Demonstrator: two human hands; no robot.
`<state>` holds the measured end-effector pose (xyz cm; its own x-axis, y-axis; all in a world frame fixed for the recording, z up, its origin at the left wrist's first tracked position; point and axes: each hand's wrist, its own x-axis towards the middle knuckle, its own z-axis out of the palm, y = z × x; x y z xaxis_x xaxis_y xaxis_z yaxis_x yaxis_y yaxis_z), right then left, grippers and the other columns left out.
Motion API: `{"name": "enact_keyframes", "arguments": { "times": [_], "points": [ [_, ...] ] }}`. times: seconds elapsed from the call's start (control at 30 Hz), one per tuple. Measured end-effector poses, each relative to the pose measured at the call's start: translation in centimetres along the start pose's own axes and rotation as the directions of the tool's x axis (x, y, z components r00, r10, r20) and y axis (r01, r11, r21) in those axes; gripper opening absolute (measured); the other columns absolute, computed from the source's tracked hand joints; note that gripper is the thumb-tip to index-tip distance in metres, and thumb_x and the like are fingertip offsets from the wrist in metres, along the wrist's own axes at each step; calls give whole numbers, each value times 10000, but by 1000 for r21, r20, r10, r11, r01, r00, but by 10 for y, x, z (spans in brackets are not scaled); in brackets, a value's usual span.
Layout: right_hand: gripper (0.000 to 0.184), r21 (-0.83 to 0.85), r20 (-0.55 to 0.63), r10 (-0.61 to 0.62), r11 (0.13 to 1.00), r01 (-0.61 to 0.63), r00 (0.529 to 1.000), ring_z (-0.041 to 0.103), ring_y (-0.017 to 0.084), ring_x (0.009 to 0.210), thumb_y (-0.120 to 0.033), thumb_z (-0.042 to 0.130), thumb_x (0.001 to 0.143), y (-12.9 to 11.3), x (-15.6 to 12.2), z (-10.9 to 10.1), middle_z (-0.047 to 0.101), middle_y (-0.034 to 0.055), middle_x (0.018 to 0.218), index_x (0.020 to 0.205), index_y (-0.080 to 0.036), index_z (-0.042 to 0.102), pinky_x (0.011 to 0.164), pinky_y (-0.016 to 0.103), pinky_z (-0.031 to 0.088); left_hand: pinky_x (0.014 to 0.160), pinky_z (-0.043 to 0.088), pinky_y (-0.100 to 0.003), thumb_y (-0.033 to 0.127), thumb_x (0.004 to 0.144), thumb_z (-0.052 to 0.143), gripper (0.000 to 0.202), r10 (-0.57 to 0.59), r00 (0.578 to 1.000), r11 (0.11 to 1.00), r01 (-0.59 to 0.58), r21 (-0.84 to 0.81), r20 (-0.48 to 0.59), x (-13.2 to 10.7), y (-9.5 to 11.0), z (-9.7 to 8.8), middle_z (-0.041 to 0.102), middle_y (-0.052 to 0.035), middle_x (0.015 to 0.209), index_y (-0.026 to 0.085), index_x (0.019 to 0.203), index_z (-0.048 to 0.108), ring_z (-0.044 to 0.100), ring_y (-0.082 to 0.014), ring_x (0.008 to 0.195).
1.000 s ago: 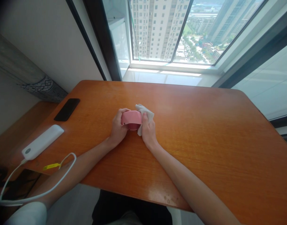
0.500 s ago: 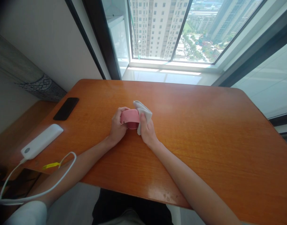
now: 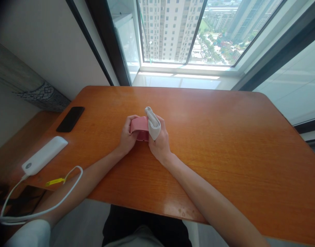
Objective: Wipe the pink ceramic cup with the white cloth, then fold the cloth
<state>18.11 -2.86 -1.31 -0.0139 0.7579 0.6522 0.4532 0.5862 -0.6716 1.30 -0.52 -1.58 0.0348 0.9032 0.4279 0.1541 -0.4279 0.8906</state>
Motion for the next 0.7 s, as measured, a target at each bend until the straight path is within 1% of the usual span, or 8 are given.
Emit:
{"name": "enact_keyframes", "arguments": {
  "times": [0.07,0.13,0.23,0.33,0.47,0.57,0.7],
  "points": [
    [509,-84,-82,-49,996,42,995,672,306,1443,-300,458,1152,-2,-3,-2,642,148,1577,1661,-306,483,1161,579,635,918,594,-319,262,941,725,347,66,996,996,-68,50,57,-2,1,1,763,-34,1198,251,1270,613,729,-192,1022],
    [546,-183,-111,-117,979,95,987,685,307,1422,-246,471,1141,-6,-3,-5,647,132,1565,1680,-332,458,1151,567,644,925,601,-327,204,939,698,392,118,989,989,-125,74,91,-5,1,2,760,-36,1232,259,1313,594,732,-193,1040],
    [587,-324,-72,-217,928,183,973,698,331,1392,-225,552,1125,-11,-2,-6,675,127,1541,1693,-341,455,1157,560,628,941,608,-355,168,938,673,416,150,985,983,-158,89,88,-6,-1,1,761,-40,1242,271,1334,598,731,-207,1062],
    [600,-410,-30,-272,881,236,962,726,339,1328,-242,608,1120,-14,0,-6,719,134,1492,1695,-328,460,1115,536,630,980,614,-384,169,954,676,400,180,981,978,-187,98,75,-7,-1,1,761,-41,1248,278,1334,613,729,-220,1090],
    [588,-474,13,-292,840,263,956,740,328,1277,-221,583,1131,-16,0,-5,741,142,1474,1699,-303,453,1083,510,625,973,624,-395,217,987,707,333,242,968,960,-249,129,69,-7,3,0,751,-53,1213,260,1309,633,732,-226,1072],
    [575,-496,58,-285,824,275,957,730,324,1275,-221,578,1134,-17,-1,-5,738,148,1488,1693,-287,465,1077,505,614,967,630,-406,271,980,740,333,279,958,947,-286,145,71,-7,7,-1,750,-60,1206,254,1295,635,735,-233,1072],
    [554,-510,102,-276,810,289,956,718,330,1272,-244,596,1133,-15,-3,-4,726,151,1515,1676,-283,497,1074,512,598,919,647,-419,297,979,741,327,287,955,944,-294,149,71,-8,9,0,756,-56,1178,256,1282,625,745,-233,1037]
  ]
}}
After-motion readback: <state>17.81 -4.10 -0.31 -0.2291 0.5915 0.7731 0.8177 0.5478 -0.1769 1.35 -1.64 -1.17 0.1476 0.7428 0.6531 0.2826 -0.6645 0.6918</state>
